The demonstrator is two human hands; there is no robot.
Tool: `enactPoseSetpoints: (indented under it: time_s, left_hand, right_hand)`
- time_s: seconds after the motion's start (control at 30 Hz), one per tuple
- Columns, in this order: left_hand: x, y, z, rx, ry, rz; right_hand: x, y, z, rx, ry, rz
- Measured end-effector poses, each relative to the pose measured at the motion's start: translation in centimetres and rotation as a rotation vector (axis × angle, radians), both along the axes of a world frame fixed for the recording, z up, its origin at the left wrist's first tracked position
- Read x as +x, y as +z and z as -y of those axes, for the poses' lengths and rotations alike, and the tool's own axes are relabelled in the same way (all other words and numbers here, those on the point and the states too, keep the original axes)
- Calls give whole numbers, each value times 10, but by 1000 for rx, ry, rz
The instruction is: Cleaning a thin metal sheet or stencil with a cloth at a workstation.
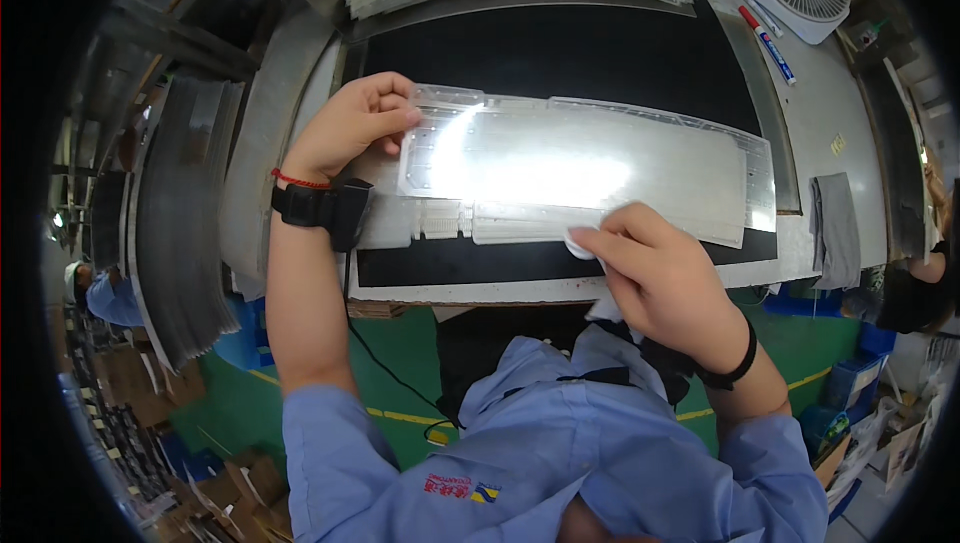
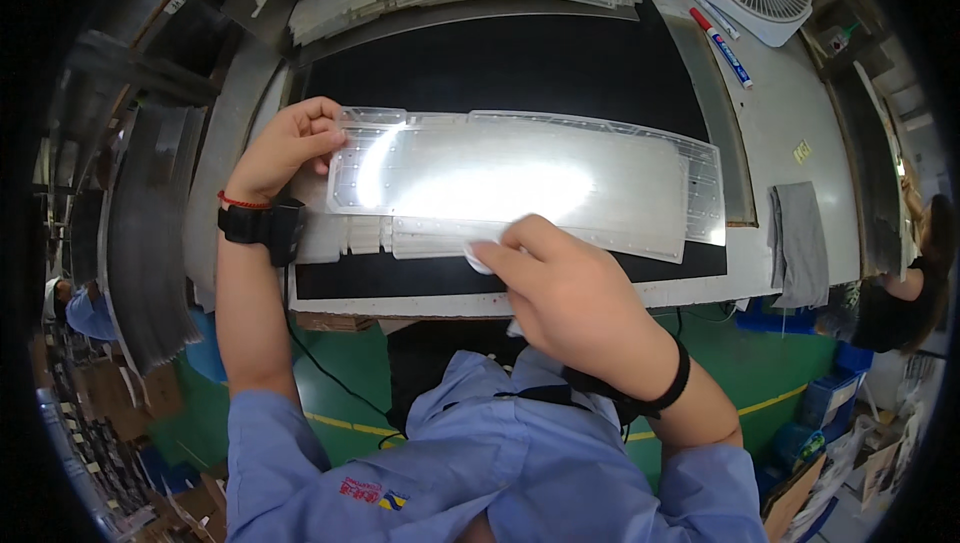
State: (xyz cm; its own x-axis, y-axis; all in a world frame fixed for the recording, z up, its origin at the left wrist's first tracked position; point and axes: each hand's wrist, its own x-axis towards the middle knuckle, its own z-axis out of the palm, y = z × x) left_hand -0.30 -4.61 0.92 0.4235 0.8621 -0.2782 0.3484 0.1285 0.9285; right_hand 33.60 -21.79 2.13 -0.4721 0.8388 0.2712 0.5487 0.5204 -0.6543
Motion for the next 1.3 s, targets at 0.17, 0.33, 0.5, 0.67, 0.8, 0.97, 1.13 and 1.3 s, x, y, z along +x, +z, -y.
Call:
enactPoseSetpoints:
  time_s: [0.17, 0.33, 0.5, 0.67, 0.8, 0.97, 1.13, 1.3]
  left_hand:
    - [30, 4, 11, -17, -97, 12]
    - [43, 5, 18, 33, -68, -45]
    - [41, -2, 18, 82, -69, -77]
    - [40, -3, 17, 88, -69, -60]
    - [41, -3, 20, 101, -49, -85]
    - [40, -4, 16, 96, -86, -59]
    - [41, -6, 17, 102, -84, -83]
    - [40, -5, 17, 83, -71, -37]
  right_hand:
    - [-35, 7, -29, 249, 33, 267]
    - [-47, 0, -39, 197, 116, 406]
    - [-49, 0, -38, 245, 150, 488]
    - [-39, 9, -35, 235, 190, 601]
    - [-51, 4, -40, 247, 191, 605]
    - [-42, 9, -37, 268, 208, 661]
    - [-47, 5, -39, 279, 210, 631]
    - [-48, 4, -37, 281, 201, 651]
